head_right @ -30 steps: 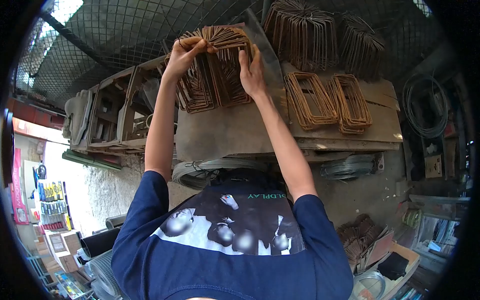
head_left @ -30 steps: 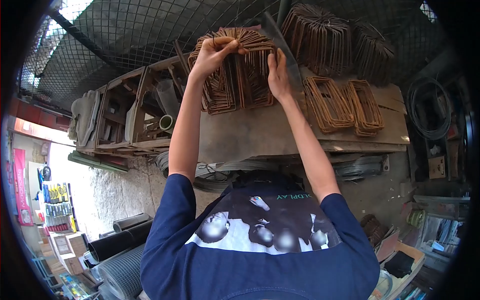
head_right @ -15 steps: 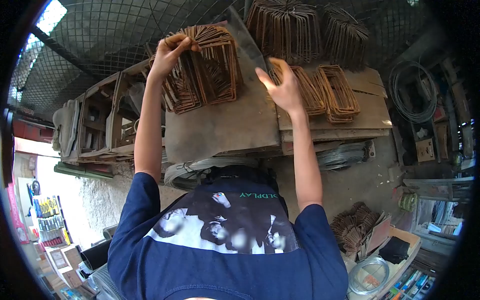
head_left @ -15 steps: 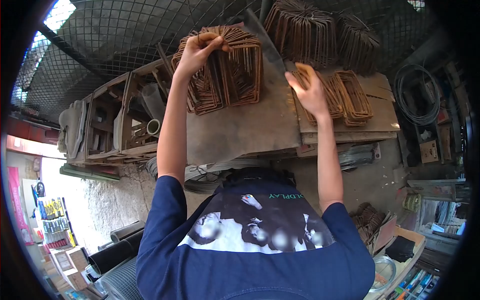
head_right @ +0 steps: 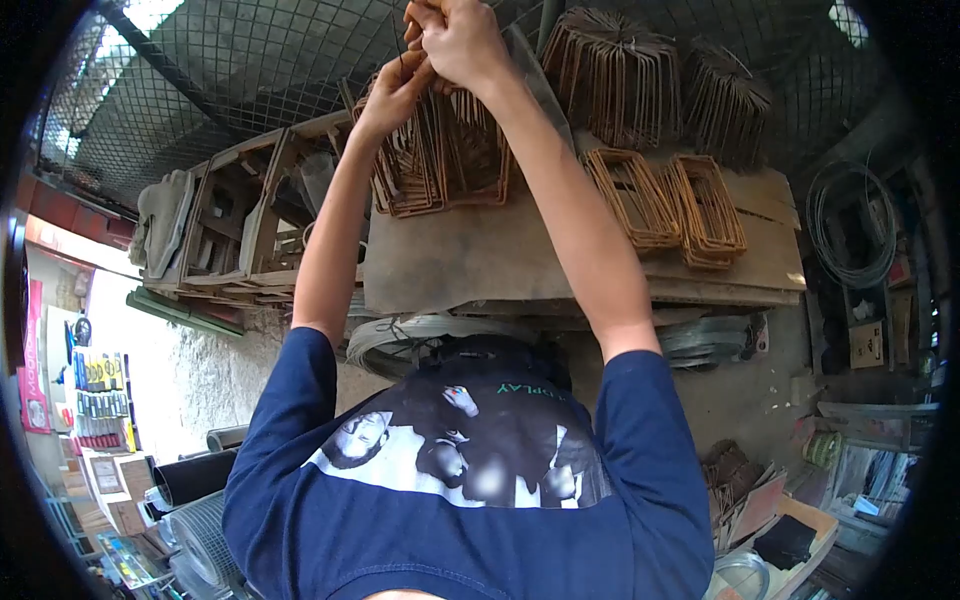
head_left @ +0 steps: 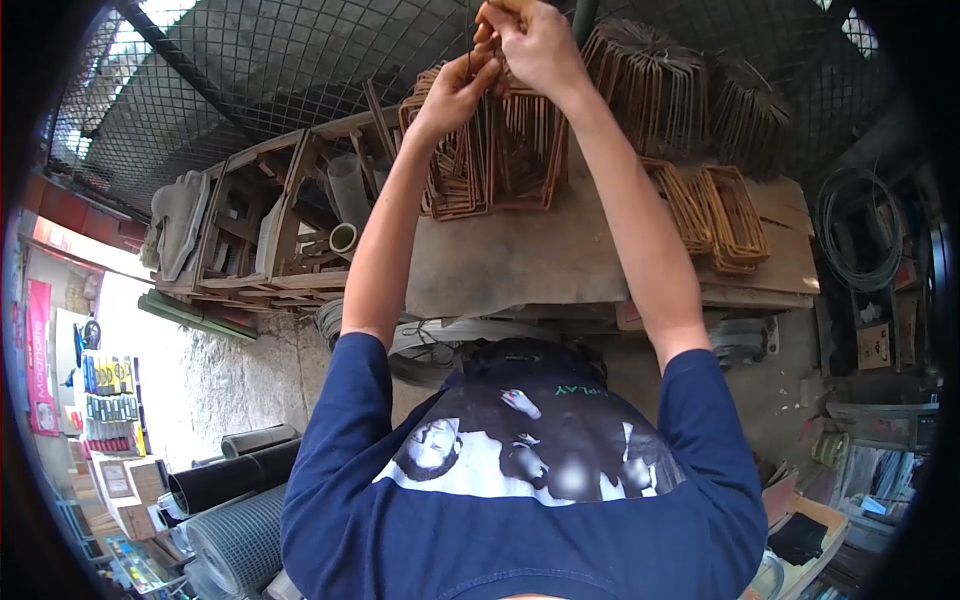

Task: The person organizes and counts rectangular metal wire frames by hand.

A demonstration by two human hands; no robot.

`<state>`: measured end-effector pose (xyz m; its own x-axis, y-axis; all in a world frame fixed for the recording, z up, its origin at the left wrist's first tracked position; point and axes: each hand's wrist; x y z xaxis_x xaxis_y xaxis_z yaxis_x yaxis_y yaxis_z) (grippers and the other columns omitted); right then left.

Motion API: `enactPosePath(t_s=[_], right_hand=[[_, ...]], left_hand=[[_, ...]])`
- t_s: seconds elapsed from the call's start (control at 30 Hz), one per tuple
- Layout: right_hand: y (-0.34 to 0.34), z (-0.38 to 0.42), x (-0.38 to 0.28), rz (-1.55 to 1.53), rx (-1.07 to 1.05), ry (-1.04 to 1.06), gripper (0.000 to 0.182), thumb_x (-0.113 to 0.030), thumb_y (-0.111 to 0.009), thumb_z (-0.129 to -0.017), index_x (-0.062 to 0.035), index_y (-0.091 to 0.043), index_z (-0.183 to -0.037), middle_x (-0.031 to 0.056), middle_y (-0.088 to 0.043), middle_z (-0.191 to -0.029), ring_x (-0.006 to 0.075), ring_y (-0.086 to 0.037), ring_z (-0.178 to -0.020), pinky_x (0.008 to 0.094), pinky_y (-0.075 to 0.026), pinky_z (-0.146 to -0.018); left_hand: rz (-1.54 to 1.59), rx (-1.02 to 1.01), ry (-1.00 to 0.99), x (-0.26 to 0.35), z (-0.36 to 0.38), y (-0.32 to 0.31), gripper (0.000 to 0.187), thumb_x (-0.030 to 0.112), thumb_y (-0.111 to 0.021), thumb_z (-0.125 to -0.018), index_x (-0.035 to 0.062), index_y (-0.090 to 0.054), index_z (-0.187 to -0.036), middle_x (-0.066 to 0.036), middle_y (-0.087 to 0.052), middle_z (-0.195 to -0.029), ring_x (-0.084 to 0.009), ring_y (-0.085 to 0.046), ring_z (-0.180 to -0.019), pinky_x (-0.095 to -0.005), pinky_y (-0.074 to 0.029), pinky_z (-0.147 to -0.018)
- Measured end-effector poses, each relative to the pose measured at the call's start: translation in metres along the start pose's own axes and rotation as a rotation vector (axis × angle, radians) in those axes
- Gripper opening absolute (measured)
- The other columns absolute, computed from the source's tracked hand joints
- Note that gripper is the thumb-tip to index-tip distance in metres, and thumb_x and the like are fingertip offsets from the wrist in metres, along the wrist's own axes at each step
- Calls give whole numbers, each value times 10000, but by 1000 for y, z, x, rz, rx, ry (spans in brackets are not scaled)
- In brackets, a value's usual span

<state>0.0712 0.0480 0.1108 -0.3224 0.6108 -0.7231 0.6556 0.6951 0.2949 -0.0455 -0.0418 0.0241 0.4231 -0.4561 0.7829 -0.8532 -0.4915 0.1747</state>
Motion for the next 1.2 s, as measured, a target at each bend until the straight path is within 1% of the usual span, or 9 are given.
enactPosePath(t_s=[0.3, 0.43, 0.53, 0.73, 0.9, 0.97, 1.07, 1.1, 1.2], right_hand=[[12, 11, 8, -488, -133, -81, 183, -144, -506, -975, -35, -578, -847, -2, -584, -726, 69, -570, -682, 228, -471, -605], [5, 23, -5, 84, 268, -36, 284, -264, -586, -932, 14, -610, -985, 112, -671, -893, 193, -638, -806, 317, -515, -729], [-10, 76, -5, 6, 222, -153, 536, -232, -682, -856, 36, -438, -1250, 175, -638, -1016, 224, -647, -940, 320, -531, -796], [-75, 146, 36, -7, -90, -170, 569, -194, -735, -767, 52, -428, -1178, 201, -606, -974, 304, -625, -882, 386, -500, -782], [-54, 74, 41, 30, 485, 30, 858, -419, -817, -685, 62, -386, -1250, 183, -539, -1138, 291, -511, -1118, 370, -407, -954], [-32, 37, 46, 266, 571, 116, 360, -304, -643, -894, 24, -621, -1041, 103, -658, -1048, 189, -624, -900, 311, -499, -808], [2, 1, 41, -505, -239, -48, 406, -342, -689, -857, -5, -640, -1079, 138, -601, -1181, 130, -584, -984, 281, -463, -886], [-3, -2, 31, -351, -242, 199, 322, -380, -618, -904, -58, -638, -889, 81, -640, -847, 91, -589, -707, 242, -487, -639], [-2, -14, 39, -334, -449, 150, 244, -271, -596, -924, -44, -670, -973, 91, -668, -997, 99, -612, -823, 237, -504, -723]], left_hand=[[32, -78, 28, 8, 1, -1, 284, 208, -453, -1003, 1, -548, -834, -22, -560, -742, -106, -557, -717, -272, -472, -697], [171, -130, 139, 6, -4, 2, 249, 226, -445, -1008, 20, -539, -903, -10, -561, -807, -87, -544, -737, -244, -463, -714], [-27, -27, 34, 4, -10, -3, 241, 234, -444, -1009, 41, -532, -894, 10, -525, -765, -79, -508, -702, -228, -443, -681], [261, -261, 75, 7, -20, 10, 282, 284, -417, -1017, 65, -471, -847, 42, -413, -694, -52, -395, -623, -220, -385, -593], [-18, -196, 123, 0, -23, 12, 333, 319, -469, -994, 19, -563, -882, 17, -553, -733, -80, -541, -701, -249, -470, -660], [-222, -166, 98, 8, -17, 10, 341, 317, -462, -995, 10, -580, -907, -9, -597, -743, -96, -568, -717, -268, -475, -677], [-395, -173, 99, 28, -17, 9, 333, 278, -429, -995, -1, -608, -971, -62, -671, -746, -148, -630, -764, -315, -483, -747], [-346, -175, 112, 25, -18, 10, 299, 250, -445, -989, -10, -594, -993, -82, -670, -814, -162, -641, -791, -317, -495, -758], [-311, -125, 96, 6, -21, 13, 270, 225, -480, -976, -17, -580, -1040, -109, -673, -909, -189, -659, -840, -326, -511, -785]])
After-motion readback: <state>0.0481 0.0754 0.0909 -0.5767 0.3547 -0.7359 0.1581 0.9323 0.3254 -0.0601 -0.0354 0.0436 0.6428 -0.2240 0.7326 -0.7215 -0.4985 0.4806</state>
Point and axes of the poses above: each hand's wrist, its own z-axis away from the middle knuckle, its own y-axis out of the back of the hand, x = y × z
